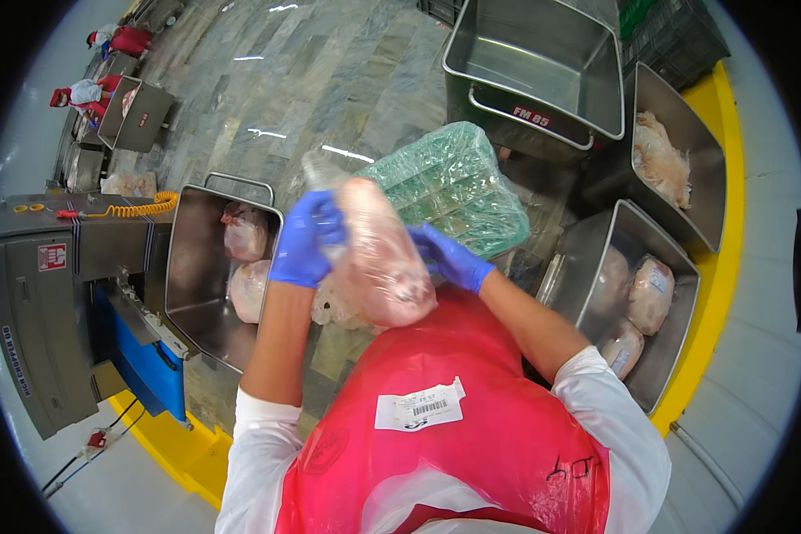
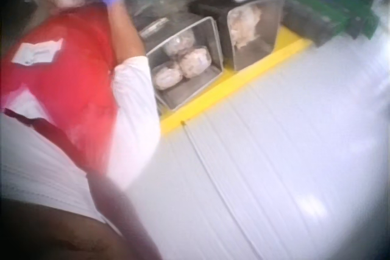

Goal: The person removes a large piece of raw meat from a plastic bag, places it on a green cutting board, and uses a knife to trim fat and connective tissue from the meat. The trimmed pieces are placed into a metal bin.

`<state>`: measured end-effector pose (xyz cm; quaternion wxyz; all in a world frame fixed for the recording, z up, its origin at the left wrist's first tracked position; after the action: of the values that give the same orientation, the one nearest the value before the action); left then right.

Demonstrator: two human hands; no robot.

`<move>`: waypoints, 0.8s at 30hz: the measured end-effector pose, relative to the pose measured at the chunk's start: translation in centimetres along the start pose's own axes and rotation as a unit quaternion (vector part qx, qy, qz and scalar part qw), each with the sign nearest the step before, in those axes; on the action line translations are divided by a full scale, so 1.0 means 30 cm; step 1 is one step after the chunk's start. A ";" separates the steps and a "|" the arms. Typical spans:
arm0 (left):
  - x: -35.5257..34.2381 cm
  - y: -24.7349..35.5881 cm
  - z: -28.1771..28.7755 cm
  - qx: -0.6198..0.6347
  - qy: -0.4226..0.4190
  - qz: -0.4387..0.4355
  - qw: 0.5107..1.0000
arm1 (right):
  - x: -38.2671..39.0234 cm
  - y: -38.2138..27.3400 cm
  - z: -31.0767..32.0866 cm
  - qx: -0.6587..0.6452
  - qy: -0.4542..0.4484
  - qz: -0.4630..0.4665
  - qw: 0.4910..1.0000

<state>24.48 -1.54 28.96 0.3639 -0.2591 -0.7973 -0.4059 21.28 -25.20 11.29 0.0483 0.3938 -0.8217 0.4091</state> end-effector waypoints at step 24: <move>-0.453 -0.530 0.531 -0.181 0.036 -0.009 0.983 | 0.048 -0.157 -0.009 0.743 0.146 0.365 0.542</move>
<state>15.50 1.65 4.45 0.3359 -0.2990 -0.6992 -0.5557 23.48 -27.56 15.03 -0.2954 -0.1102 -0.2779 0.9074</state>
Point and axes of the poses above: each hand's wrist, its own x-axis away from the middle knuckle, its own z-axis out of the back of the hand, y = z × x, the point moved 2 cm from there along -x, towards the middle knuckle, and after that the axes turned 12 degrees about z, right-handed, at the moved point
